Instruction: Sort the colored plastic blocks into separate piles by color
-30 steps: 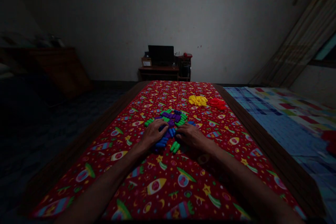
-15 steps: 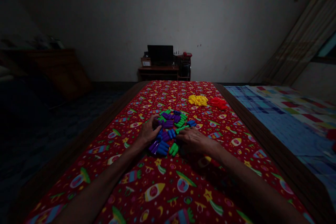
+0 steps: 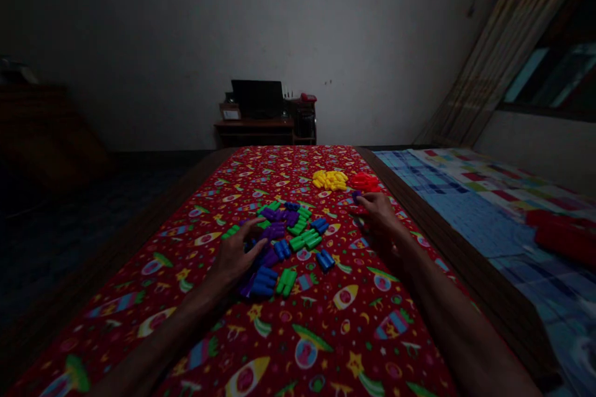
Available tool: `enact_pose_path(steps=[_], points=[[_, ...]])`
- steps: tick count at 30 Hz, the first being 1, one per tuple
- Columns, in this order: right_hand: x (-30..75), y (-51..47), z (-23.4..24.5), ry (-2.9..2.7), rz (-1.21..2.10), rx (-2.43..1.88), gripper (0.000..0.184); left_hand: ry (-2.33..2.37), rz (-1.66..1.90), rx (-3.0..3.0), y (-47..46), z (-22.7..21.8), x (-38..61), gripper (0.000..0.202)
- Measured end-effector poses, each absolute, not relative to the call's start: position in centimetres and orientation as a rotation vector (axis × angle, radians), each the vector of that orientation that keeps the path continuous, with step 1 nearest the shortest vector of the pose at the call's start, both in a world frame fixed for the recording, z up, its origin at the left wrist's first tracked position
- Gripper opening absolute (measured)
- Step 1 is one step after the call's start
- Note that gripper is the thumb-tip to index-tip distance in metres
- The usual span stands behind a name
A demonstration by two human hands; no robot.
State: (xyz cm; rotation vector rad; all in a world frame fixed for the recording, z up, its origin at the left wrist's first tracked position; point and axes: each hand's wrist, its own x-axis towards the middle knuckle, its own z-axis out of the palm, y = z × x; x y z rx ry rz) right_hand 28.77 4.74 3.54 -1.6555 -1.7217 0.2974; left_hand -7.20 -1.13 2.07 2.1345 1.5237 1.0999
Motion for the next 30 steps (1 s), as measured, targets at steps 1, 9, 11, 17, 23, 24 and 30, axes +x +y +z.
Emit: enact_pose_path(steps=[1, 9, 11, 17, 23, 24, 30], points=[[30.3, 5.0, 2.9, -1.64, 0.304, -1.72, 0.037, 1.515, 1.109, 2.112, -1.2, 2.1, -7.2, 0.046], [33.0, 5.0, 1.6, -1.401, -0.096, -2.004, 0.043, 1.445, 1.143, 1.931, -1.3, 1.6, -7.2, 0.055], [30.6, 4.9, 2.9, -1.451, -0.058, -1.865, 0.037, 1.419, 1.145, 1.923, -1.6, 1.8, -6.7, 0.053], [18.4, 0.4, 5.3, -2.166, 0.638, -0.922, 0.03, 1.328, 1.133, 1.969, -3.0, 2.4, -5.0, 0.046], [16.0, -1.4, 5.0, -2.23, 0.46, -0.912, 0.022, 1.261, 1.101, 2.085, -3.5, 2.7, -4.9, 0.034], [17.1, -0.5, 5.0, -2.151, 0.425, -0.981, 0.021, 1.272, 1.079, 2.14, -3.4, 2.7, -5.1, 0.031], [27.3, 5.2, 4.8, -1.713, 0.211, -1.484, 0.027, 1.238, 0.922, 2.397, -0.9, 1.9, -6.7, 0.029]])
